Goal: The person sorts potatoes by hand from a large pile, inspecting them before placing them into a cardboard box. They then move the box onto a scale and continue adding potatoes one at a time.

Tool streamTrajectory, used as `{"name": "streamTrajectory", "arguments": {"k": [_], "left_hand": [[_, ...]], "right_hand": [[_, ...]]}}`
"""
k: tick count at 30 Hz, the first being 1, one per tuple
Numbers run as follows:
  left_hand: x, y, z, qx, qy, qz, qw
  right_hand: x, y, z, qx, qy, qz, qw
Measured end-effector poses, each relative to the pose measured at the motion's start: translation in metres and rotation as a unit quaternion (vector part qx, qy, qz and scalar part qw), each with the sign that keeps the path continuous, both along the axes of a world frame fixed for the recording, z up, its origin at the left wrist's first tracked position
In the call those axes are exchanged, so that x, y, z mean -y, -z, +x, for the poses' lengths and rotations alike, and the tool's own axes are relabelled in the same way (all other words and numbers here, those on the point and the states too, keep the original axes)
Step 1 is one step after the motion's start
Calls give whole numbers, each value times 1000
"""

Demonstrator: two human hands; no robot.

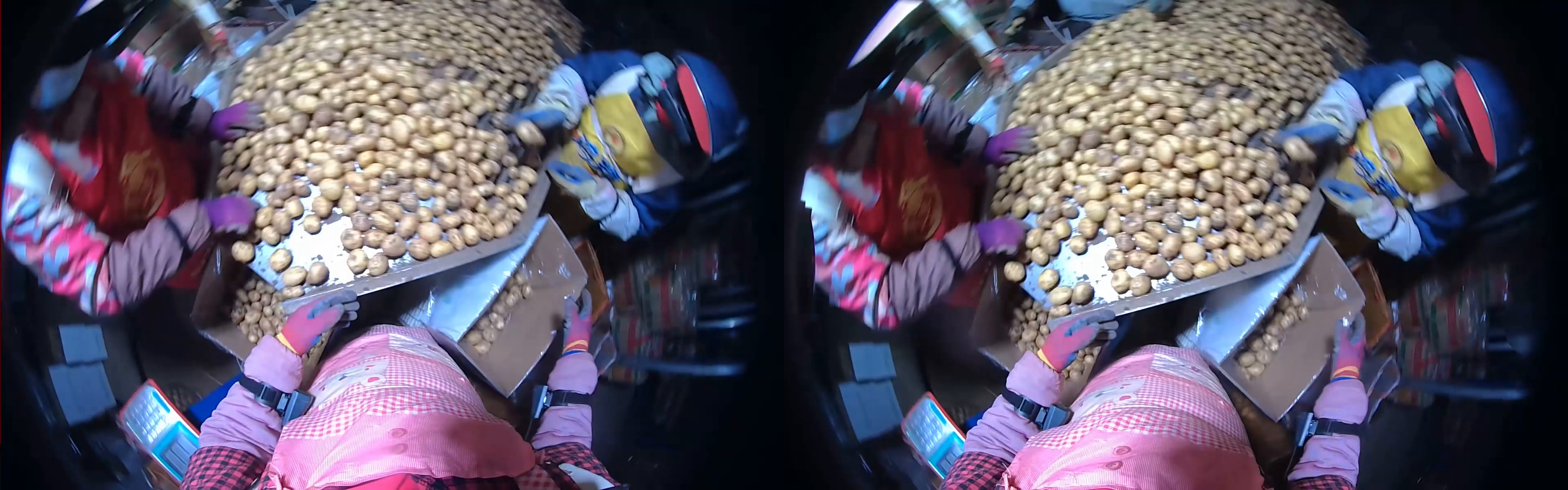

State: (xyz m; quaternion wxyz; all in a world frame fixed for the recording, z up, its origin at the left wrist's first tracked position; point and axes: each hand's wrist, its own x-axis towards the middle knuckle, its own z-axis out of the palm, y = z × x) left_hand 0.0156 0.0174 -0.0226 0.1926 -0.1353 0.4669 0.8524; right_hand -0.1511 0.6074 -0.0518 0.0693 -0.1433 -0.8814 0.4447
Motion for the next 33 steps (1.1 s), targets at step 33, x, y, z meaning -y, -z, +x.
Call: {"name": "streamTrajectory", "arguments": {"k": [33], "left_hand": [[8,2,128,86,-405,-3,910]], "right_hand": [[452,-20,-146,243,-426,-238,839]]}}
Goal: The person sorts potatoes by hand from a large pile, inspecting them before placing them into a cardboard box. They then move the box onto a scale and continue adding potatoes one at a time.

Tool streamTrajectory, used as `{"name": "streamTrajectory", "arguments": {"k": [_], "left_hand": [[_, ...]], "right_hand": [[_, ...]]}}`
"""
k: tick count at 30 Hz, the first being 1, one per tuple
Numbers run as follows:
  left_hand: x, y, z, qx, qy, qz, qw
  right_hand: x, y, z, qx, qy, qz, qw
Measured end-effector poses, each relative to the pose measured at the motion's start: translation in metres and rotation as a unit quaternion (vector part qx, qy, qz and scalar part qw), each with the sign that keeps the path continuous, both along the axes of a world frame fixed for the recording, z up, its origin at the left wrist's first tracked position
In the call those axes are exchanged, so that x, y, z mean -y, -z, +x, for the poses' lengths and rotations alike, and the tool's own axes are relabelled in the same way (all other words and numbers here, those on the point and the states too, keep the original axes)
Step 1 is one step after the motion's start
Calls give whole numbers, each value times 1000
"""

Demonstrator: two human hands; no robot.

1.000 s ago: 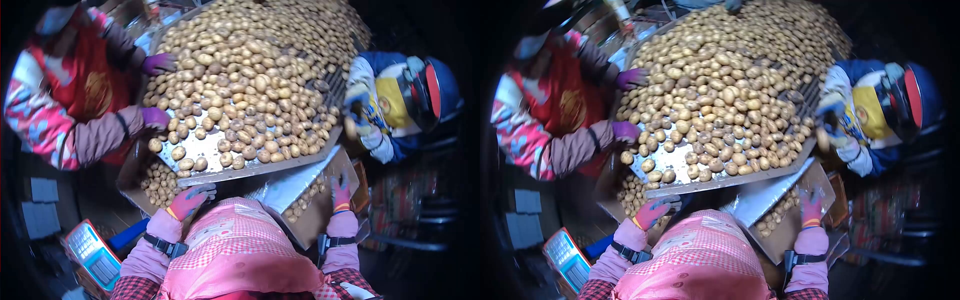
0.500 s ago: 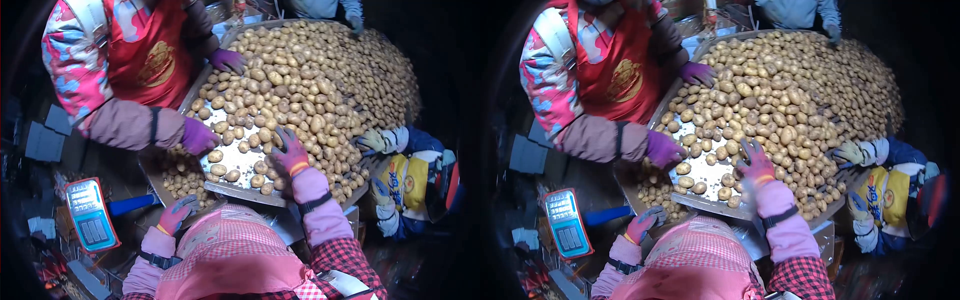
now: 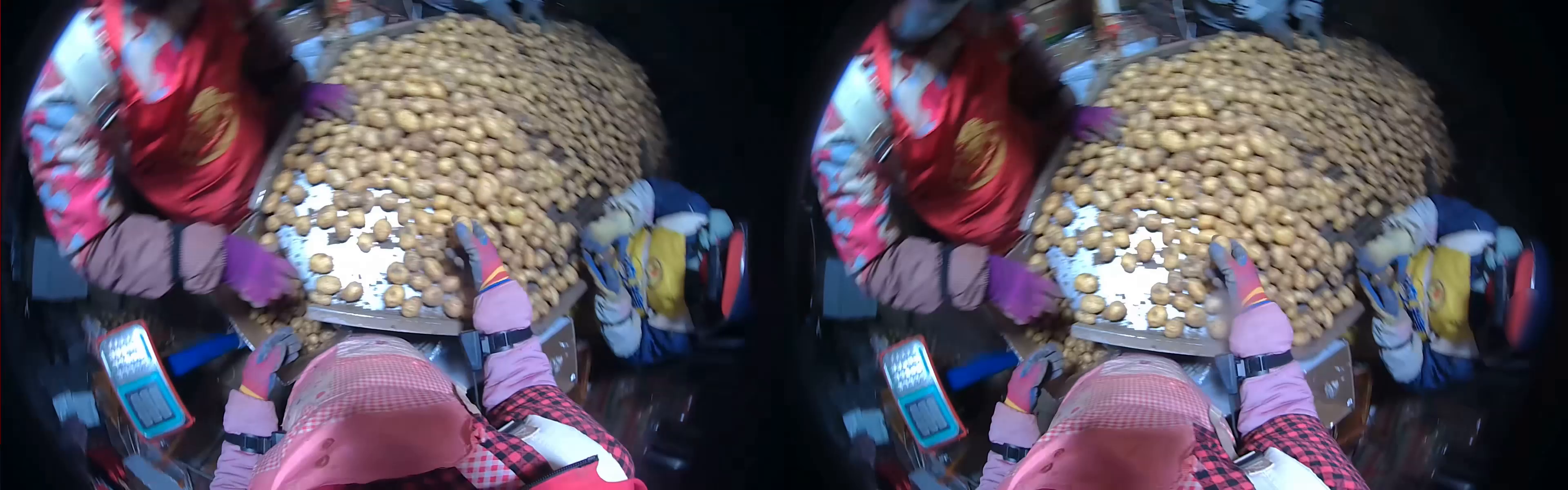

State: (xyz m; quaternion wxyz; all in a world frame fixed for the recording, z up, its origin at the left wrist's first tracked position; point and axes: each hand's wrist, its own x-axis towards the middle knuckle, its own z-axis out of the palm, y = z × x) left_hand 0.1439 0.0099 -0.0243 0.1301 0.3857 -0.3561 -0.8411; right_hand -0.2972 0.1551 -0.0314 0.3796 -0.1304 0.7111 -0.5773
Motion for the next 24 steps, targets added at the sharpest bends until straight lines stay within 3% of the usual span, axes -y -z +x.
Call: {"name": "streamTrajectory", "arguments": {"k": [1,2,3,5,7,8,9,11,12,15,18,21,23,24], "left_hand": [[4,1,-6,-7,15,-3,1000],[9,5,-10,-19,48,-9,999],[15,8,-17,-31,79,-18,996],[23,-6,-43,-18,123,-37,992],[20,-18,-63,1,163,-47,986],[20,-22,-74,3,193,-54,980],[20,-25,-84,5,220,-62,973],[14,-27,-101,-7,252,-75,965],[11,-30,-111,-31,270,-69,960],[5,-21,-125,-65,315,-46,946],[-2,-15,-141,-56,361,-61,929],[-6,5,-161,-88,377,-60,920],[-5,29,-173,-58,376,-70,922],[-7,27,-178,-35,373,-65,925]], "right_hand": [[-18,-3,3,185,141,-103,967],[-41,0,-3,46,42,-48,997],[-68,22,-17,-107,-17,91,990],[-63,4,-1,60,218,-112,968],[-85,-48,7,75,148,-58,984],[-96,-48,3,78,86,22,993],[-100,-51,1,271,168,-126,939],[-103,-81,27,163,185,-121,961],[-119,-78,23,276,112,-194,935],[-143,-56,53,312,215,-315,870],[-169,-46,79,276,273,-321,864],[-215,-13,115,327,347,-316,820],[-247,-24,152,306,300,-301,852],[-269,-24,169,322,351,-289,830]]}}
